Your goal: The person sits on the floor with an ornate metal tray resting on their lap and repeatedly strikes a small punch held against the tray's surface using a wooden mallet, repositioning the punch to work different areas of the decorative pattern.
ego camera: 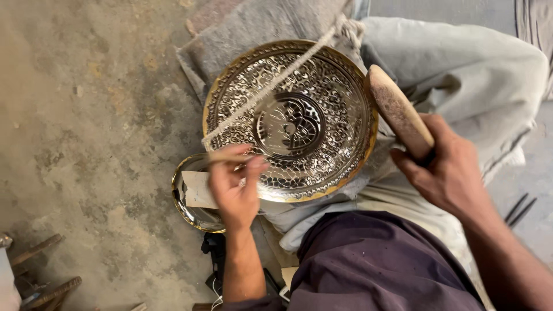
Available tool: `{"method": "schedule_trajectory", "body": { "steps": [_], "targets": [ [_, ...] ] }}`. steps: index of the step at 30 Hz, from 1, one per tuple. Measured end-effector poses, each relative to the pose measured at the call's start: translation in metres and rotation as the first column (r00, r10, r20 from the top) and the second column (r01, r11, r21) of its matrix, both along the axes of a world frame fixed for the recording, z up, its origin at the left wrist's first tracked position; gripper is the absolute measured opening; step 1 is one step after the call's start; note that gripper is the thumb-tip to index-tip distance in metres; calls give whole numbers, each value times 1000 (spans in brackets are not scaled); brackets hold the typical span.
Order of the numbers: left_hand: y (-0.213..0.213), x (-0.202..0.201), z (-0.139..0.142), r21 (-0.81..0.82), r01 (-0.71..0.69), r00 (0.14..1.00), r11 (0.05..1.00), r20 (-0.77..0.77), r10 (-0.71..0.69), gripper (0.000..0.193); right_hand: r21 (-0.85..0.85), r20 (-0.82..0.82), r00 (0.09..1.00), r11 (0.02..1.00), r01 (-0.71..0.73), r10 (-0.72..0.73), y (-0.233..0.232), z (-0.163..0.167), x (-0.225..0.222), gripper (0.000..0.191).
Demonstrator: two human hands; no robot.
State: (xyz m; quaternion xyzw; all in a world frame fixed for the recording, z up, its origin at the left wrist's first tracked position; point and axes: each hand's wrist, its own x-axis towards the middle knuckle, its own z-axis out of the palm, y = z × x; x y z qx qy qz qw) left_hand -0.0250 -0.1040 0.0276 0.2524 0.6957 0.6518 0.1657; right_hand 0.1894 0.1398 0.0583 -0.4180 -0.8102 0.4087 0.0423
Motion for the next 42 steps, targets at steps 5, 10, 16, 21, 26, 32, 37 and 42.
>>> {"method": "schedule_trajectory", "body": {
  "steps": [5,10,16,21,26,32,37,42],
  "targets": [
    [-48,-30,-18,-33,-430,903,902,-18,430,30,-87,-109,991,994,64,-73,3,-21,-35,51],
    [-57,-37,-47,-370,-155,988,916,-46,149,42,143,-230,972,989,-18,51,34,-22,-65,34],
    [-83,-22,-46,-708,-359,923,608,-365,120,20,310,-209,964,946,-93,164,44,-19,-72,34],
    [-104,0,-59,-815,-305,951,493,-289,110,19,393,-197,960,913,-111,201,44,-22,-65,37],
    [-96,41,-81,-707,-472,877,526,-439,196,16,446,-188,959,888,-110,213,44,-27,-61,34],
    [-87,58,-54,-262,-568,798,780,56,600,36,398,-193,958,909,-120,211,43,-21,-60,37],
    [-61,57,-24,-92,-463,862,881,186,472,41,274,-159,966,949,-156,205,51,-11,-52,41],
    [-10,55,-15,77,-278,928,957,281,247,29,43,-181,981,997,-64,71,67,-5,-26,43]
  ]
}}
